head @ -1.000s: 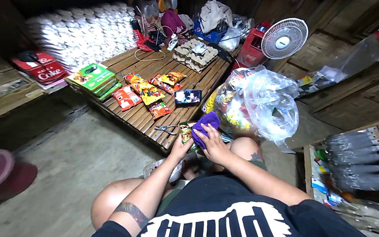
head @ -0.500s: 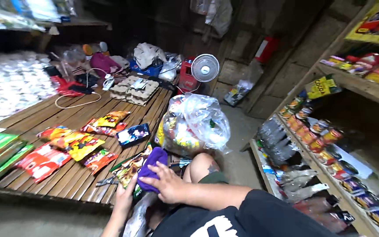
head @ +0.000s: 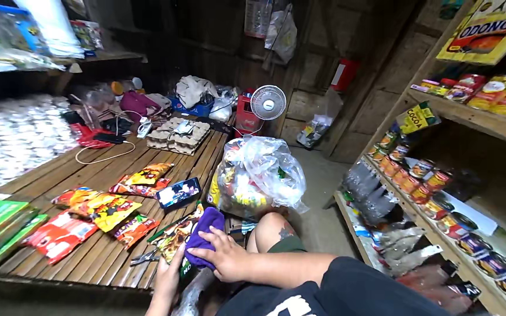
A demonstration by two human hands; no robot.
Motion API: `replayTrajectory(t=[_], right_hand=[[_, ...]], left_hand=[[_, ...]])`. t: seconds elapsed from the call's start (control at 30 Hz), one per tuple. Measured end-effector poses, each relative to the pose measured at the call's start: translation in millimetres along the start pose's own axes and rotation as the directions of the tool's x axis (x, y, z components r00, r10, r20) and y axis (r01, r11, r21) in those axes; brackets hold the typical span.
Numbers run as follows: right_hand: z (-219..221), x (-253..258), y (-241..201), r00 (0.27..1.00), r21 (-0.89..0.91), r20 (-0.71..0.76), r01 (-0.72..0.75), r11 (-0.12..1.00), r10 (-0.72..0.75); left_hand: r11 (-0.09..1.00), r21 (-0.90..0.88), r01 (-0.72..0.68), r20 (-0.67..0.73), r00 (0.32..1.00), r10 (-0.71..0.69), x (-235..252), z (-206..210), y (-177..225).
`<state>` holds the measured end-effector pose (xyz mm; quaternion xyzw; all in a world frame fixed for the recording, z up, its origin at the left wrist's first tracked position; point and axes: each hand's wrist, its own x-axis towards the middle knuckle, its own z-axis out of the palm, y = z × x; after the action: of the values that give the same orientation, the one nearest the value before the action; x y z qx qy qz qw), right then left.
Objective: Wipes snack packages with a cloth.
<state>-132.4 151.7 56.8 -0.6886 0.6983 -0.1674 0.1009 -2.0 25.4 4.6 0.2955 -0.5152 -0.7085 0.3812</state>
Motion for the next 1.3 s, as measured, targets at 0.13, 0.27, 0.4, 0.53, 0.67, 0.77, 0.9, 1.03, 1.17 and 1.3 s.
replayTrajectory(t=[0.13, 0.27, 0.4, 0.53, 0.67, 0.77, 0.9, 1.03, 1.17, 1.3], right_hand=[[2, 0, 2, 1.0, 0.006, 0.0, 0.01, 1.0, -0.01], [2, 0, 2, 1.0, -0.001, -0.003, 0.01, 1.0, -0.01], [2, 3, 6, 0.998, 0.016, -0.035, 0.048, 0.999, -0.048], [1, 5, 9, 0.996, 0.016, -0.054, 0.072, 0.997, -0.071], [6, 8, 14, 0.985, -0.02, -0.118, 0.123, 0.992, -0.125], [14, 8, 6, 0.977, -0.029, -0.061, 0.203, 0.979, -0.204], [21, 11, -1, 0.95, -0.012, -0.01, 0.312, 0.95, -0.312], [1, 26, 10, 0.957, -0.035, -0.116, 0.263, 0.964, -0.265], [-19, 42, 42, 0.988, -0.077, -0.147, 0.033, 0.996, -0.044], [-40, 48, 66, 0.957, -0.036, -0.181, -0.237, 0.971, 0.227]], left_hand=[[1.0, 0.009, -0.002, -0.007, 1.0, 0.002, -1, 2, 3], [1.0, -0.024, -0.007, -0.006, 1.0, 0.007, -1, 1, 2], [0.998, -0.064, 0.009, -0.017, 1.0, -0.011, 3, 0, -5], [0.992, -0.111, 0.065, -0.034, 0.997, -0.069, 8, -4, -12], [0.955, -0.24, 0.172, -0.051, 0.981, -0.189, 12, -4, -9], [0.903, -0.364, 0.228, -0.054, 0.963, -0.265, 13, -5, -3], [0.891, -0.378, 0.253, -0.089, 0.948, -0.307, 12, -5, -1], [0.834, -0.493, 0.247, -0.031, 0.953, -0.301, 13, -6, 4], [0.787, -0.552, 0.275, -0.037, 0.935, -0.353, 19, -8, 10], [0.779, -0.566, 0.269, -0.076, 0.924, -0.375, 21, -9, 8]])
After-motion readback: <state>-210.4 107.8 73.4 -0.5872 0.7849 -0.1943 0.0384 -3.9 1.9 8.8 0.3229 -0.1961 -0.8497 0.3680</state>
